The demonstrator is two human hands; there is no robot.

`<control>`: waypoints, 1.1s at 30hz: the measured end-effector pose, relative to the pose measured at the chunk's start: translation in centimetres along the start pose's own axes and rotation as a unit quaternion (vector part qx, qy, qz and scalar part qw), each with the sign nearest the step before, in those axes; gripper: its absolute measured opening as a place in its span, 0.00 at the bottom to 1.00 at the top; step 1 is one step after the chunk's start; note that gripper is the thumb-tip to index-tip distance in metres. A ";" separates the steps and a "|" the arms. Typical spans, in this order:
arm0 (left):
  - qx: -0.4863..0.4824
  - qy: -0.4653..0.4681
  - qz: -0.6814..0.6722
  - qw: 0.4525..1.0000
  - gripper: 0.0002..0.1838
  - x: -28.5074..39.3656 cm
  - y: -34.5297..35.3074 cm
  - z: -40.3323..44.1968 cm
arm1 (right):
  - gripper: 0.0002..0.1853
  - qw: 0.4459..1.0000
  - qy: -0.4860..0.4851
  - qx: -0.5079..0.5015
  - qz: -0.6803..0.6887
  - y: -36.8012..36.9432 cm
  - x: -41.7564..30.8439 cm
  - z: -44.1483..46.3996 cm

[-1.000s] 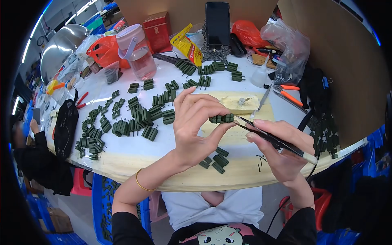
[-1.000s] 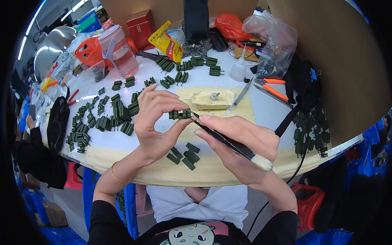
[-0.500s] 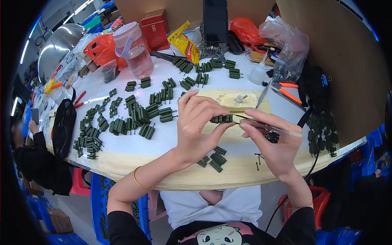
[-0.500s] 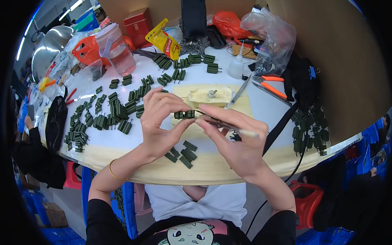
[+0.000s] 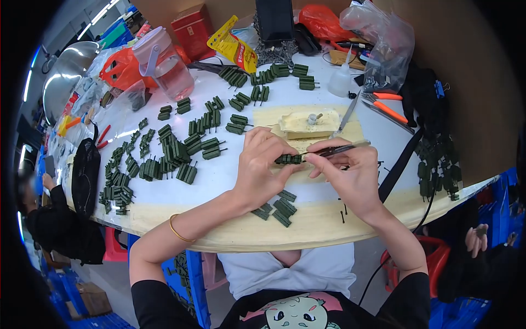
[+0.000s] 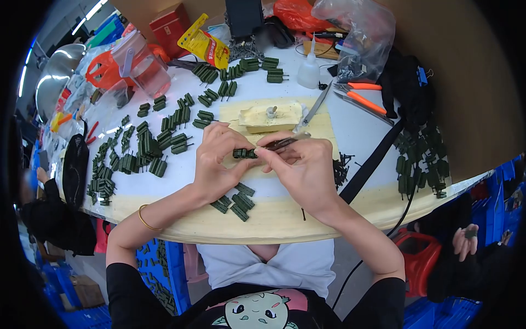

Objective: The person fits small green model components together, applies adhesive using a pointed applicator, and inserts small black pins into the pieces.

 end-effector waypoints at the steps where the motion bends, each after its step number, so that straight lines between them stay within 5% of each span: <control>1: -0.003 -0.001 0.001 1.000 0.12 0.0 0.0 0.0 | 0.09 1.000 0.002 0.001 0.002 -0.1 0.0 0.1; 21: -0.025 -0.008 0.018 1.000 0.14 0.0 -0.1 -0.1 | 0.05 0.988 0.118 -0.024 0.098 -0.5 0.1 1.4; 28: -0.009 -0.020 -0.005 1.000 0.16 1.0 -1.6 0.3 | 0.06 0.997 0.051 0.063 0.019 -3.5 -3.2 0.7; 33: 0.053 -0.007 -0.076 0.996 0.19 2.3 -2.9 0.6 | 0.07 0.981 -0.028 0.050 -0.184 -5.7 -2.3 -0.7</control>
Point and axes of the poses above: each hand's wrist, its own z-axis towards the middle knuckle, its own y-axis out of the palm, x = y × z, the point moved 4 cm from there along z, towards the middle knuckle, and after that the axes turned 10 degrees about -y, right-handed, at the moved point
